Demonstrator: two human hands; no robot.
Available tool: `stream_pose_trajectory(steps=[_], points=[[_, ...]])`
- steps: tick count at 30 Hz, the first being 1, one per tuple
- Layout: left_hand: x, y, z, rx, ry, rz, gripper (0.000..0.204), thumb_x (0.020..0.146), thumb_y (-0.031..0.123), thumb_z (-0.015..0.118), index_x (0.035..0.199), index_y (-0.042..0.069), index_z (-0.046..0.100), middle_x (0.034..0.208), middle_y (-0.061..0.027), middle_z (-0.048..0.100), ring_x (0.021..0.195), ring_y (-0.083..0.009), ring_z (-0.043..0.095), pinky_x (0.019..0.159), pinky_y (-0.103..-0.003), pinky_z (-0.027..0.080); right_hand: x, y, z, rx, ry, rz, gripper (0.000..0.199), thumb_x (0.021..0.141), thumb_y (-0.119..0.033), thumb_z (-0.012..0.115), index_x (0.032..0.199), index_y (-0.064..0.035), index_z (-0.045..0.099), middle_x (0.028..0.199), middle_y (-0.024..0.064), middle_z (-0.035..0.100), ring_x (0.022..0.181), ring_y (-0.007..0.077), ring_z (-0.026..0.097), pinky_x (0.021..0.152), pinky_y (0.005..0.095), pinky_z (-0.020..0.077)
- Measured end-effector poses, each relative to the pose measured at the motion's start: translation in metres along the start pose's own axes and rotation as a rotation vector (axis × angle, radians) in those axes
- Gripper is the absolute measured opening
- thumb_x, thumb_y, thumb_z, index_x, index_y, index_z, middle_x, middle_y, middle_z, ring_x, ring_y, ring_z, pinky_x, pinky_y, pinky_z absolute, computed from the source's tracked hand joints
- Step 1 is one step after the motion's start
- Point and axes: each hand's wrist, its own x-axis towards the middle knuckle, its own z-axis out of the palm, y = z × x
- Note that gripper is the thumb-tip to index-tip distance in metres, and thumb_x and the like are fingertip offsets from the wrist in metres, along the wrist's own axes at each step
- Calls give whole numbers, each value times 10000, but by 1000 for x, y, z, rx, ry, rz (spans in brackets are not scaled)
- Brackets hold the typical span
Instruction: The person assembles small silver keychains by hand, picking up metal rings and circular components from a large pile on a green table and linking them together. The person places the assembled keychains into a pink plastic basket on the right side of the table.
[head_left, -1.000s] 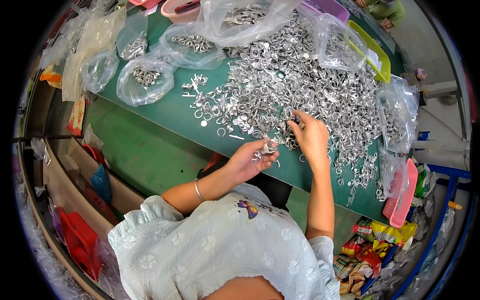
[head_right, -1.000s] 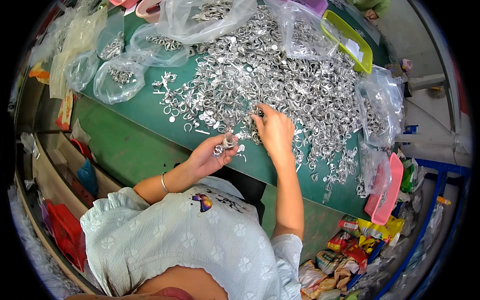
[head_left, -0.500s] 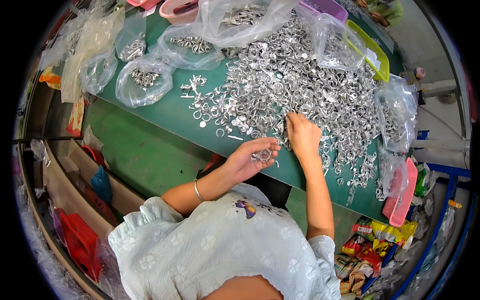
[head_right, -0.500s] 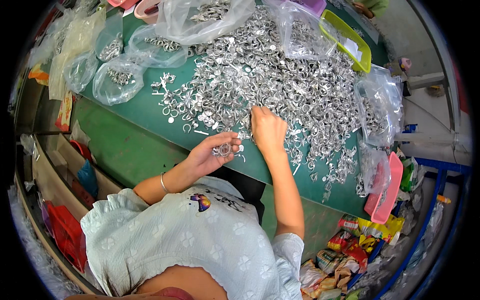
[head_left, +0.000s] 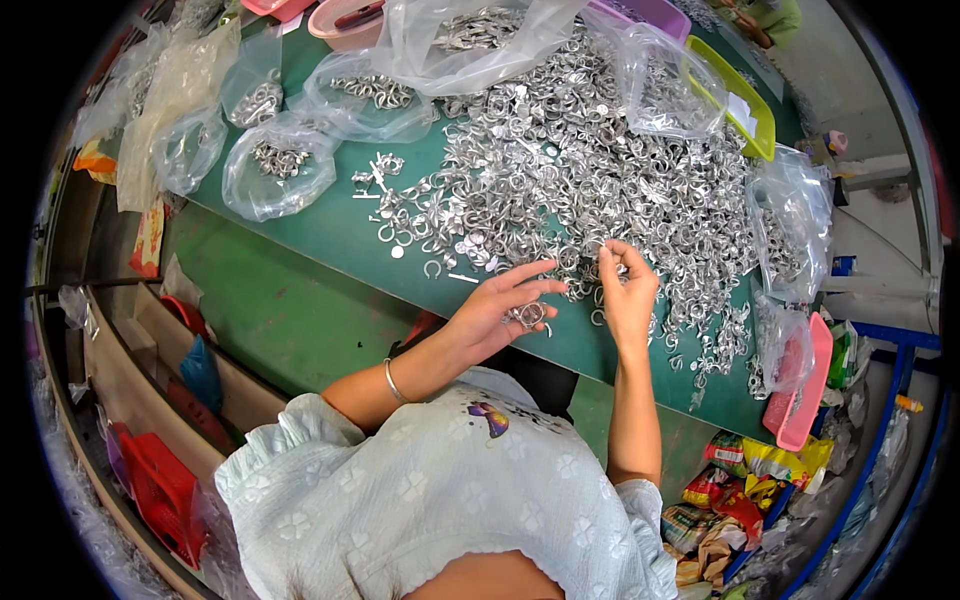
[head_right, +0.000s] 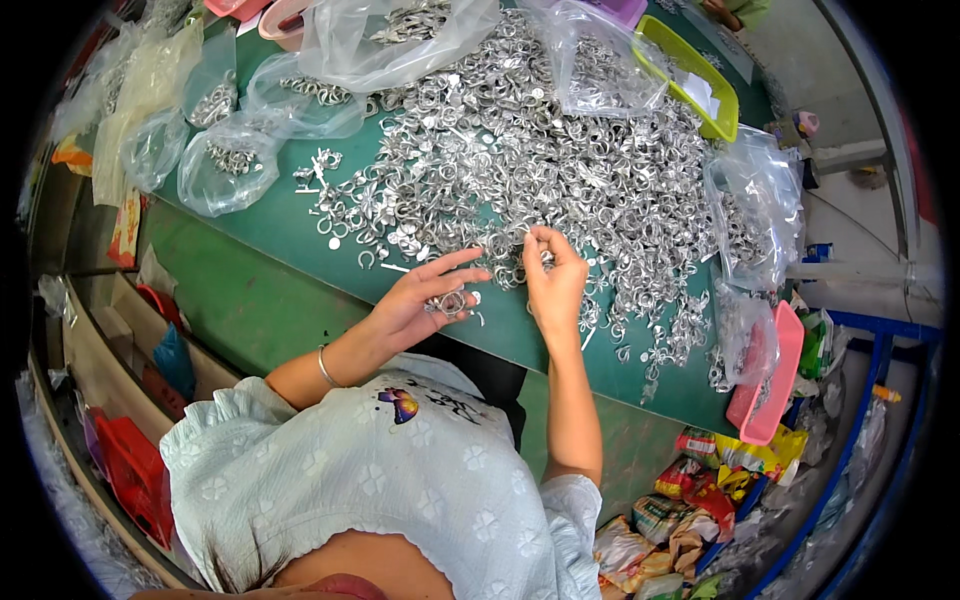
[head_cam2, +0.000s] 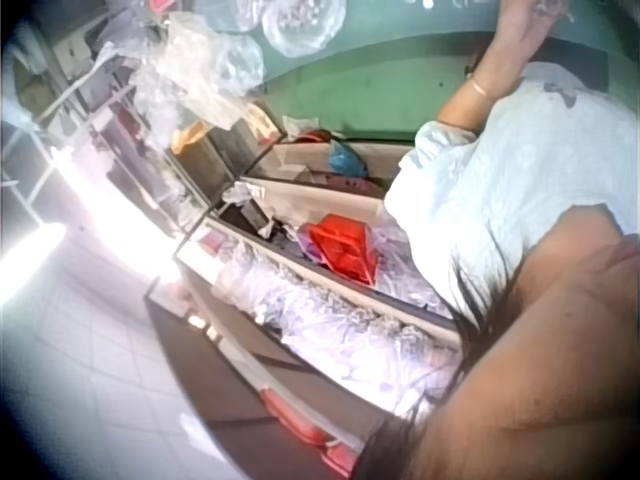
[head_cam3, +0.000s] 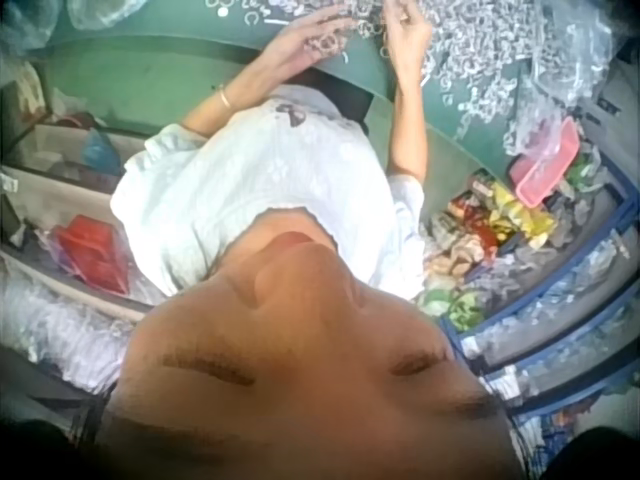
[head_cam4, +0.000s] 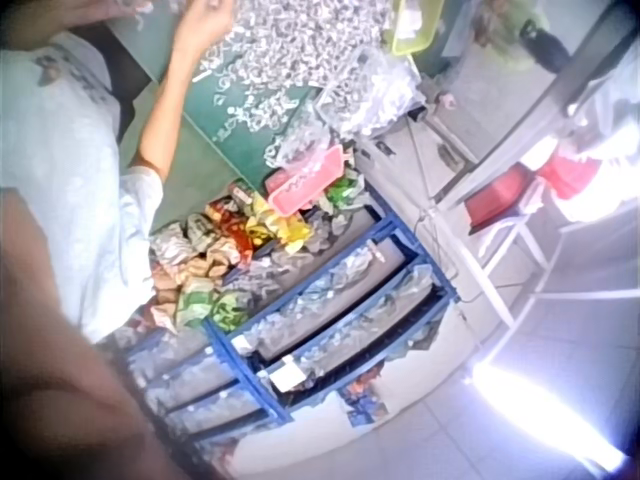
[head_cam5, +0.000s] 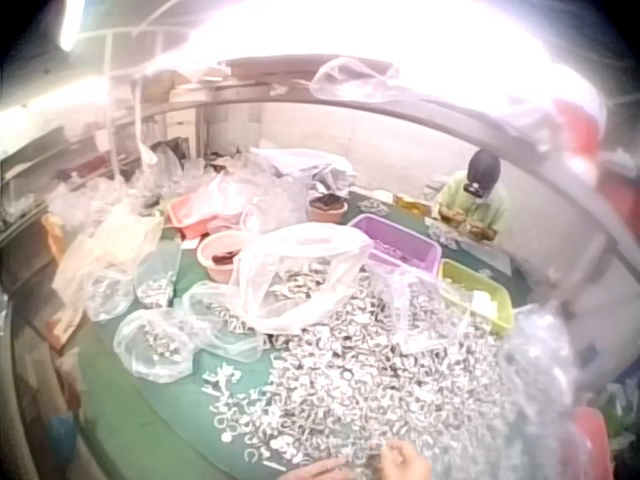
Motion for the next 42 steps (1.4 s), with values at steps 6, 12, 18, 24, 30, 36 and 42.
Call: stream_pose_trajectory(steps=[6,12,18,24,30,36,42], points=[[-1,6,14,-57,78,-76,404,893,240,496,1249,60,431,1072,-101,562,863,-155,574,706,-271,472,-11,-21,-12,404,-271,366,142,846,-110,571,911,3,626,711,-22,578,666,41,485,582,197,381],[11,-3,-9,25,8,-236,406,902,300,471,1225,56,446,1044,-92,565,905,-165,572,668,-265,484,16,-25,2,-321,-31,-101,203,775,-152,629,937,-33,611,642,90,591,521,181,542,505,294,417],[7,-2,18,-2,42,-73,453,908,342,447,1247,45,404,1155,-112,512,1003,-225,542,800,-344,484,34,-9,13,-460,13,-209,205,761,-181,636,906,-40,604,684,125,605,552,285,574,502,349,429],[11,3,16,-236,17,-101,425,902,346,464,1199,41,454,1088,-115,549,1005,-244,545,833,-393,476,16,-27,-14,-77,-252,40,208,790,-232,632,822,-27,610,560,118,561,523,268,571,490,346,418],[12,-8,11,-184,27,-137,321,885,228,493,1155,54,487,1071,-100,551,912,-211,564,747,-352,489,29,2,8,-872,1,-5,313,772,-352,631,742,-41,630,575,133,585,527,291,575,488,385,416],[7,-6,7,-192,-45,-158,351,873,174,469,1200,48,453,1187,-119,491,1045,-251,512,864,-401,442,17,-10,-15,-95,-83,40,144,772,-157,634,739,-17,634,577,76,575,505,184,563,533,270,434],[6,0,17,-384,-15,-225,413,867,162,489,1253,54,392,1195,-131,472,936,-226,534,713,-332,501,-10,-24,-22,135,-448,98,149,779,-129,633,843,4,622,611,40,570,557,110,561,550,249,425]])
